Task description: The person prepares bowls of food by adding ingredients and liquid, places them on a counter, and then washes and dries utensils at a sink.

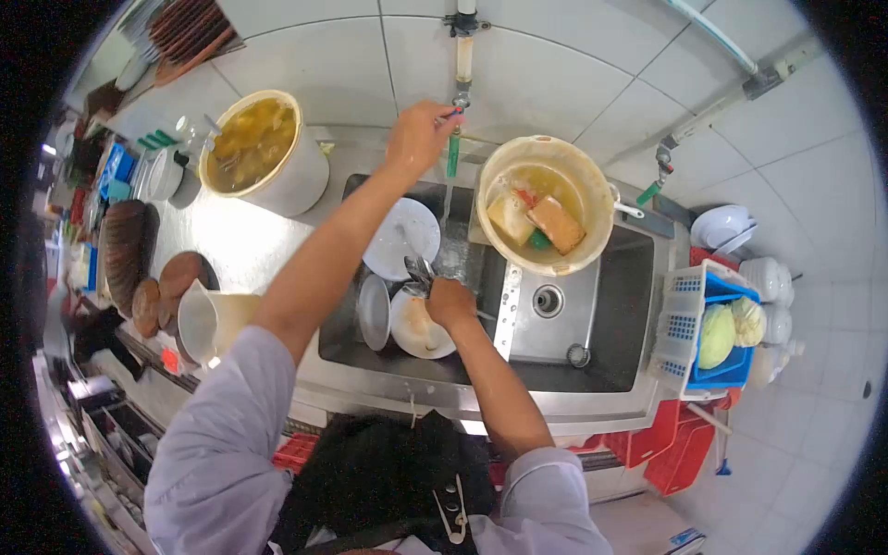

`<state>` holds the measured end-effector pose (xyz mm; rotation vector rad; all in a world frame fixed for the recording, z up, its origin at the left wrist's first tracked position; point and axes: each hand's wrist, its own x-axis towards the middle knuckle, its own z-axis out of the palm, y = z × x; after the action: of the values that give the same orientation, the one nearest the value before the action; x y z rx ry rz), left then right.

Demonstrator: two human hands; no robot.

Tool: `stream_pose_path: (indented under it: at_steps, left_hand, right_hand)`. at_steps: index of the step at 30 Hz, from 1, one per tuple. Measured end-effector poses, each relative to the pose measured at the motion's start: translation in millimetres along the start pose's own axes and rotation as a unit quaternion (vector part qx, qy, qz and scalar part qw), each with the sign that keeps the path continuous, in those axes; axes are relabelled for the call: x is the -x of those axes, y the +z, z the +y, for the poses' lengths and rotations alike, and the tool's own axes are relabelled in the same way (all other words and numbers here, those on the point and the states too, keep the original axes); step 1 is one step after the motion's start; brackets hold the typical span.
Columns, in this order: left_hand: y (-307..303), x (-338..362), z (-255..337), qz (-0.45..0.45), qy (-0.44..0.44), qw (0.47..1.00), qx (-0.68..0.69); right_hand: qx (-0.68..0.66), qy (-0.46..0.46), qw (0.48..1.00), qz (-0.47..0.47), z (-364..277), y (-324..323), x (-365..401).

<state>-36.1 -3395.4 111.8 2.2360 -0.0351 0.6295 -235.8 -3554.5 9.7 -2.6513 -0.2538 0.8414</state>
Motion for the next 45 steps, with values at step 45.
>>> stream_pose_path:
  at_steps: [45]
  left_hand:
    - [-579,970,21,0.568,-0.479,0.669,-0.030]
  right_hand:
    - [-0.440,-0.448,0.698,-0.343,-633,358,372]
